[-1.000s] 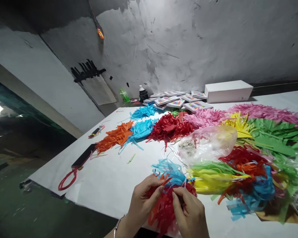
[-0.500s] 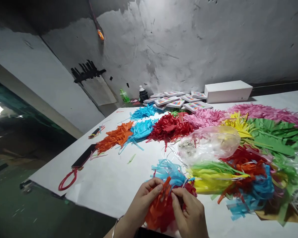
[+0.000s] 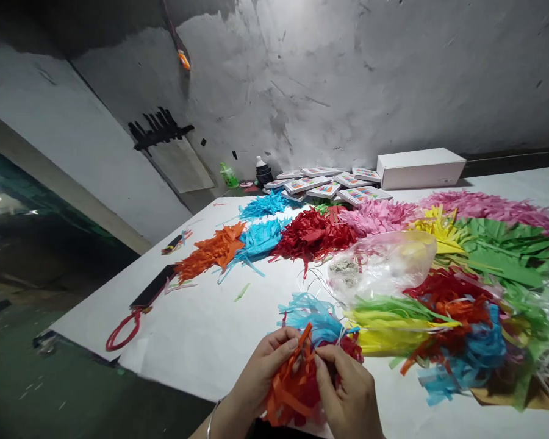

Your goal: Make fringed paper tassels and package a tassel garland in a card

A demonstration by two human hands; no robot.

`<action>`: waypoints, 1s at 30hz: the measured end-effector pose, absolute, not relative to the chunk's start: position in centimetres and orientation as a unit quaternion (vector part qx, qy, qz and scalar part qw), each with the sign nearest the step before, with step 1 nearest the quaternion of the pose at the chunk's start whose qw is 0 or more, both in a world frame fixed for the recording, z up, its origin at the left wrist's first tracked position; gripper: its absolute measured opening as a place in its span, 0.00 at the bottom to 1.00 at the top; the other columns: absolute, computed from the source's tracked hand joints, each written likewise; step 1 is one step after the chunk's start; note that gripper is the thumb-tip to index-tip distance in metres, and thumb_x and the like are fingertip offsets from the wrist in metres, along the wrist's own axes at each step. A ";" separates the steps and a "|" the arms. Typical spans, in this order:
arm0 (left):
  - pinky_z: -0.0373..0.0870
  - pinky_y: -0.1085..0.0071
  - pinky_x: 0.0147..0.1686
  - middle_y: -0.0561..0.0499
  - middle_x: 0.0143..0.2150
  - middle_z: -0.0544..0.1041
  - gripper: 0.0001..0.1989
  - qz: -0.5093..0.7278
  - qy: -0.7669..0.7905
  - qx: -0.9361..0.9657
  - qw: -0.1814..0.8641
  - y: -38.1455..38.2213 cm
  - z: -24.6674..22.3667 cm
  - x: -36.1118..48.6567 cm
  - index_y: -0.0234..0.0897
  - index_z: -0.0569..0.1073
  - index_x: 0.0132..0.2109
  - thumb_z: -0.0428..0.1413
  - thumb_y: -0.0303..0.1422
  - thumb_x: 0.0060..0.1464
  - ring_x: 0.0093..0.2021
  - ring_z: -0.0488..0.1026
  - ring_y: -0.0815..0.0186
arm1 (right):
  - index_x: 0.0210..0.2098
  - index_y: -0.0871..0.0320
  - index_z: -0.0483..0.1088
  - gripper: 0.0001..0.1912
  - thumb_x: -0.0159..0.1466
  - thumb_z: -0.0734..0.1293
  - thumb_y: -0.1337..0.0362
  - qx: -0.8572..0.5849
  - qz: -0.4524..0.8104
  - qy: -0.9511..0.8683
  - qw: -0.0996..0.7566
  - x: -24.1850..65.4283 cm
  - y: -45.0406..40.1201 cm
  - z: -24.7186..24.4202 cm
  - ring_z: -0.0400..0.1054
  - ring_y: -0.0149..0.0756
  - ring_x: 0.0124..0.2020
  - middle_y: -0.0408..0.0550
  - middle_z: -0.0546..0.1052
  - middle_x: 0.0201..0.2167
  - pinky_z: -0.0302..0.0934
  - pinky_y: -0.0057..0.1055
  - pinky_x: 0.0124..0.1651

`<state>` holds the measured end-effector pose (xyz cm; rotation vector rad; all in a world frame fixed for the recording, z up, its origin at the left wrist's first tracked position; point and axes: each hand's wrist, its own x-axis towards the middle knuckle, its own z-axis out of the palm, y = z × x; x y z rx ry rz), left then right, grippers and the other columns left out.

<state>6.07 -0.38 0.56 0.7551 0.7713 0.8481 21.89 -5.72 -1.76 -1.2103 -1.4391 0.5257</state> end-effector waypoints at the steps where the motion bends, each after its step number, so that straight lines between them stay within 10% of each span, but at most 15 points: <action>1: 0.62 0.79 0.26 0.55 0.21 0.72 0.18 0.390 0.358 0.353 0.771 -0.3 0.5 6.0 0.33 0.74 0.33 0.69 0.43 0.49 0.21 0.65 0.74 | 0.39 0.53 0.75 0.08 0.69 0.64 0.63 -0.512 0.222 -0.614 0.558 21.9 -5.7 -1.8 0.76 0.31 0.30 0.42 0.81 0.32 0.68 0.20 0.34; 9: 0.64 0.74 0.33 0.51 0.28 0.75 0.18 0.380 0.413 0.572 0.598 -0.4 1.0 5.5 0.33 0.78 0.33 0.63 0.46 0.56 0.30 0.68 0.68 | 0.37 0.52 0.75 0.07 0.69 0.64 0.63 -0.478 0.191 -0.647 0.563 21.9 -5.4 -1.4 0.76 0.31 0.29 0.41 0.81 0.31 0.69 0.21 0.34; 19: 0.67 0.71 0.33 0.45 0.31 0.78 0.17 0.342 0.407 0.692 0.488 -0.5 1.3 5.3 0.33 0.79 0.36 0.56 0.43 0.62 0.31 0.73 0.63 | 0.47 0.56 0.73 0.18 0.66 0.68 0.49 -0.487 0.478 -0.488 0.544 22.1 -5.1 -2.6 0.78 0.37 0.30 0.47 0.81 0.30 0.72 0.25 0.33; 30: 0.64 0.72 0.31 0.47 0.30 0.77 0.14 0.314 0.420 0.719 0.456 -0.5 1.4 5.2 0.34 0.78 0.35 0.54 0.39 0.62 0.30 0.70 0.65 | 0.48 0.52 0.75 0.13 0.67 0.67 0.55 -0.526 0.315 -0.575 0.543 22.4 -5.2 -2.7 0.77 0.32 0.29 0.42 0.81 0.31 0.70 0.20 0.34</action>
